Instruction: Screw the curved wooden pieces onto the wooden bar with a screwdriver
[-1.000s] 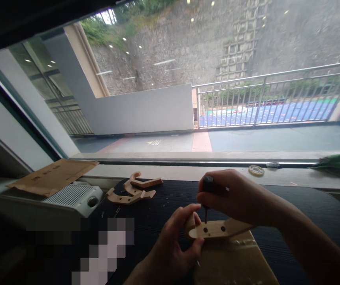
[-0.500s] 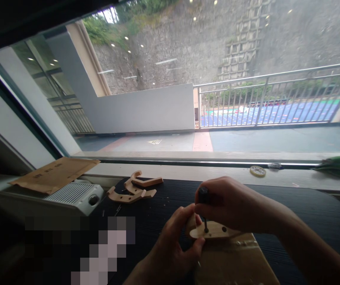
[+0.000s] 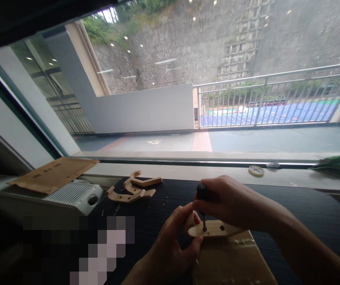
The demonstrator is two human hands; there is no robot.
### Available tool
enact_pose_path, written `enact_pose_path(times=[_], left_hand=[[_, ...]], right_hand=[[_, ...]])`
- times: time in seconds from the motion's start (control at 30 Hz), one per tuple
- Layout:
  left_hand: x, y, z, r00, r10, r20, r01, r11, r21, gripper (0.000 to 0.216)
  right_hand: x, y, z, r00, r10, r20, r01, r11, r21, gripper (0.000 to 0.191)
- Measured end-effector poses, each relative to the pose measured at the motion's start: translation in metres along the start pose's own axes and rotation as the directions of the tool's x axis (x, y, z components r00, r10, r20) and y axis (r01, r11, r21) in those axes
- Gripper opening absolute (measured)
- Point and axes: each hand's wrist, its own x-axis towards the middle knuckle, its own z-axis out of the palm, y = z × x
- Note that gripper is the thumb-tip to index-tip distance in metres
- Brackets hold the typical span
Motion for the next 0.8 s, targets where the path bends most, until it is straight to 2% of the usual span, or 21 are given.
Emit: enact_pose_path(times=[0.13, 0.23, 0.4, 0.67, 0.8], left_hand=[[-0.003, -0.005, 0.001, 1.000, 0.011, -0.022, -0.011, 1.000, 0.028, 0.065], [-0.006, -0.008, 0.002, 1.000, -0.020, -0.023, 0.021, 0.998, 0.053, 0.065], [-0.006, -0.006, 0.004, 0.998, -0.058, -0.017, 0.058, 0.998, -0.021, 0.065], [0.002, 0.002, 0.000, 0.999, -0.045, 0.018, 0.046, 0.997, -0.069, 0.066], [0.002, 0.002, -0.001, 0.999, -0.030, 0.025, 0.032, 0.998, -0.055, 0.065]], right_hand=[[0.001, -0.001, 0.002, 0.999, 0.003, -0.046, -0.004, 0.999, -0.042, 0.024], [-0.002, -0.005, 0.000, 0.999, -0.028, -0.047, 0.026, 0.999, -0.041, 0.016], [-0.004, -0.011, -0.003, 0.996, -0.084, -0.037, 0.082, 0.995, -0.052, 0.014], [0.002, -0.003, 0.005, 0.989, -0.011, -0.150, -0.008, 0.992, -0.123, 0.022], [-0.001, -0.006, 0.002, 0.989, 0.009, -0.145, -0.026, 0.993, -0.113, 0.022]])
